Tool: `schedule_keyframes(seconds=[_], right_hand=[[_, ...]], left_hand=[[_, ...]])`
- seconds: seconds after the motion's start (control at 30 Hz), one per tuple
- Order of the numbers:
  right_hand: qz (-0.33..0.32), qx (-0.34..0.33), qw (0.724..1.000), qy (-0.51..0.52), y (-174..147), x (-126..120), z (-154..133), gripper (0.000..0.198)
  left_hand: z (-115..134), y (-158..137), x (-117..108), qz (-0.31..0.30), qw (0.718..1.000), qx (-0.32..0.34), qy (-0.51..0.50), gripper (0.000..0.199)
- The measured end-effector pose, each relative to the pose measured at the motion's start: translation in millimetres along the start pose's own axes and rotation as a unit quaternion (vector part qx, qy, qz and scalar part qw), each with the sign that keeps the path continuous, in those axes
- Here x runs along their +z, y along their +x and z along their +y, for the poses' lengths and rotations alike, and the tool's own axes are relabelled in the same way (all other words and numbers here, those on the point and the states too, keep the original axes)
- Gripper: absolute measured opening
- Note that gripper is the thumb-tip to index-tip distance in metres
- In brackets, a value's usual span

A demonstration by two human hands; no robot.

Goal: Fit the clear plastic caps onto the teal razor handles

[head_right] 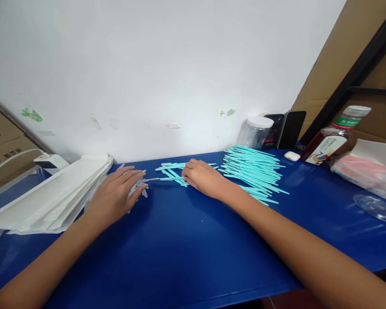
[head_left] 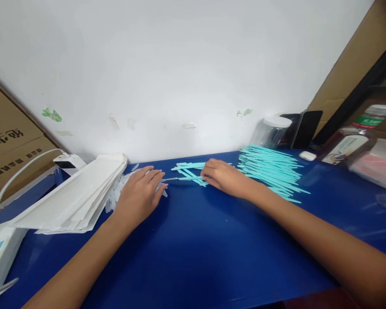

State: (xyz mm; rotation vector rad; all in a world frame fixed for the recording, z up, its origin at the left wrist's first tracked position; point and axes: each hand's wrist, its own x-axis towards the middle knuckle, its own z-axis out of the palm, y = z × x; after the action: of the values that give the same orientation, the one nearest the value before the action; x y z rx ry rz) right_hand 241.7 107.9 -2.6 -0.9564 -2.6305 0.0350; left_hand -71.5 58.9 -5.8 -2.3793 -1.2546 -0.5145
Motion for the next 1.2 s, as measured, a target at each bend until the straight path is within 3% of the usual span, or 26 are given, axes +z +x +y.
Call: schedule_keyframes(seconds=[0.23, 0.53, 0.73, 0.87, 1.03, 1.2], right_hand=[[-0.002, 0.035, 0.994, 0.100, -29, -18, -16, 0.021], [0.017, 0.088, 0.965, 0.245, -34, -26, -15, 0.021], [0.023, 0.094, 0.966, 0.238, -34, -22, -13, 0.022], [0.032, 0.110, 0.961, 0.253, -37, -26, -12, 0.023], [0.042, 0.157, 0.940, 0.299, -39, -32, -7, 0.027], [0.039, 0.164, 0.941, 0.295, -37, -32, -13, 0.028]], left_hand=[[16, -1, 4, 0.008, 0.989, 0.034, -0.143, 0.021], [28, 2, -4, -0.067, 0.960, -0.034, -0.271, 0.035], [30, 1, -1, -0.079, 0.939, -0.088, -0.323, 0.030], [30, 0, -1, -0.081, 0.942, -0.103, -0.310, 0.037], [27, 2, 2, 0.002, 0.966, -0.030, -0.256, 0.022], [32, 4, -1, 0.056, 0.975, 0.056, -0.207, 0.011]])
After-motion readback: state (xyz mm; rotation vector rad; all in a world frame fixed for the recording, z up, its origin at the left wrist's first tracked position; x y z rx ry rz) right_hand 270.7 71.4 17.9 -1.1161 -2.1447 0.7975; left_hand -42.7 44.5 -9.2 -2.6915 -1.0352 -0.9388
